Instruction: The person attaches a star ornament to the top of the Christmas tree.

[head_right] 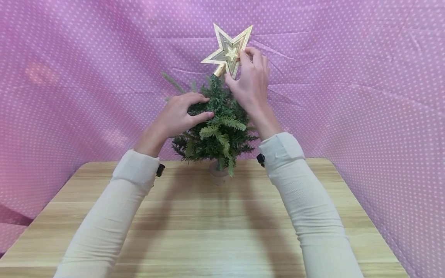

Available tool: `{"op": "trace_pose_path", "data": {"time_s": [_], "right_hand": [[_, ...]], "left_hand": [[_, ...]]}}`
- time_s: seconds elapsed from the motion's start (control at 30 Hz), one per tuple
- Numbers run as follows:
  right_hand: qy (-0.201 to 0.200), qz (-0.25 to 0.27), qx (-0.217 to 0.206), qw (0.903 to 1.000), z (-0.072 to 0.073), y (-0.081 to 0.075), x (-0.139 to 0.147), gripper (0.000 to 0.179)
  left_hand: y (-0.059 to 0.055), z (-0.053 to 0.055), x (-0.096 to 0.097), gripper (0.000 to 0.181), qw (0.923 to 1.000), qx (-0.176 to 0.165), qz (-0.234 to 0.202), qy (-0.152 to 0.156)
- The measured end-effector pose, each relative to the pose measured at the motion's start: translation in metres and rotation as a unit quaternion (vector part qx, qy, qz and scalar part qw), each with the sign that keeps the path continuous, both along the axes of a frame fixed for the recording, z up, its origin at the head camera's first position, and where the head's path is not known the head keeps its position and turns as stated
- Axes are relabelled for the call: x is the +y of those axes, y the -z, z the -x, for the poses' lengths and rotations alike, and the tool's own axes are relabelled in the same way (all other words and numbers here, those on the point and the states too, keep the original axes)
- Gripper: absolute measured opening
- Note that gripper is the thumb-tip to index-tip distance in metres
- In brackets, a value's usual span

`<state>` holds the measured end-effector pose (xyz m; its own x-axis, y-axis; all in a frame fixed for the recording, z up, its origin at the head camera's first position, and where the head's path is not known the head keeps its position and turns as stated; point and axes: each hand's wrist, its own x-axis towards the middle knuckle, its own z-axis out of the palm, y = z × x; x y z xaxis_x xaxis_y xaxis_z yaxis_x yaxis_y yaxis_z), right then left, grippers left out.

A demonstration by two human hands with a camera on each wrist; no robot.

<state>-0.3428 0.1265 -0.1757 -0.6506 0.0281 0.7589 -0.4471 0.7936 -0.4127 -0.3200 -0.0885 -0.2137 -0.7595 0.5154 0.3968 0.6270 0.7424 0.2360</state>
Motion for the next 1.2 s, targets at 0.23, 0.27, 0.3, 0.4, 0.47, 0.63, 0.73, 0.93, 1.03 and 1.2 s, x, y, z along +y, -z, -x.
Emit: {"op": "trace_pose_path", "data": {"time_s": [0.23,0.27,0.3,0.4,0.47,0.63,0.73,0.93,1.03,1.2], "right_hand": [[-0.008,-0.03,0.019,0.9993,0.001,-0.004,0.002,0.056],[-0.01,-0.037,0.023,0.999,0.001,-0.005,0.003,0.056],[-0.013,-0.044,0.028,0.9986,0.001,-0.006,0.003,0.055],[-0.014,-0.077,0.027,0.9966,0.001,-0.007,0.005,0.058],[-0.018,-0.093,0.022,0.9953,0.0,-0.007,0.006,0.06],[-0.025,-0.102,0.016,0.9943,0.001,-0.003,0.007,0.062],[-0.027,-0.099,0.019,0.9946,0.001,-0.003,0.007,0.062],[-0.035,-0.095,0.011,0.9948,0.002,-0.003,0.007,0.064],[-0.044,-0.092,0.009,0.9948,0.003,-0.003,0.008,0.064],[-0.059,-0.082,0.026,0.9946,0.005,-0.001,0.012,0.067]], "left_hand": [[0.0,0.001,0.001,0.067,1.0,-0.006,-0.002,-0.002],[-0.001,0.001,0.002,0.067,1.0,-0.005,-0.001,-0.002],[-0.001,0.001,0.002,0.067,1.0,-0.004,-0.001,-0.002],[-0.003,0.001,0.003,0.067,1.0,-0.001,-0.001,-0.001],[-0.003,0.001,0.003,0.067,1.0,-0.002,0.002,-0.003],[-0.003,0.001,0.002,0.067,1.0,-0.004,0.004,-0.007],[-0.003,0.002,0.002,0.067,1.0,-0.002,0.004,-0.006],[-0.003,0.001,0.002,0.067,0.9999,-0.002,0.006,-0.008],[-0.003,0.001,0.002,0.068,0.9999,-0.004,0.008,-0.009],[0.0,0.0,0.003,0.067,0.9999,-0.003,0.006,-0.009]]}}
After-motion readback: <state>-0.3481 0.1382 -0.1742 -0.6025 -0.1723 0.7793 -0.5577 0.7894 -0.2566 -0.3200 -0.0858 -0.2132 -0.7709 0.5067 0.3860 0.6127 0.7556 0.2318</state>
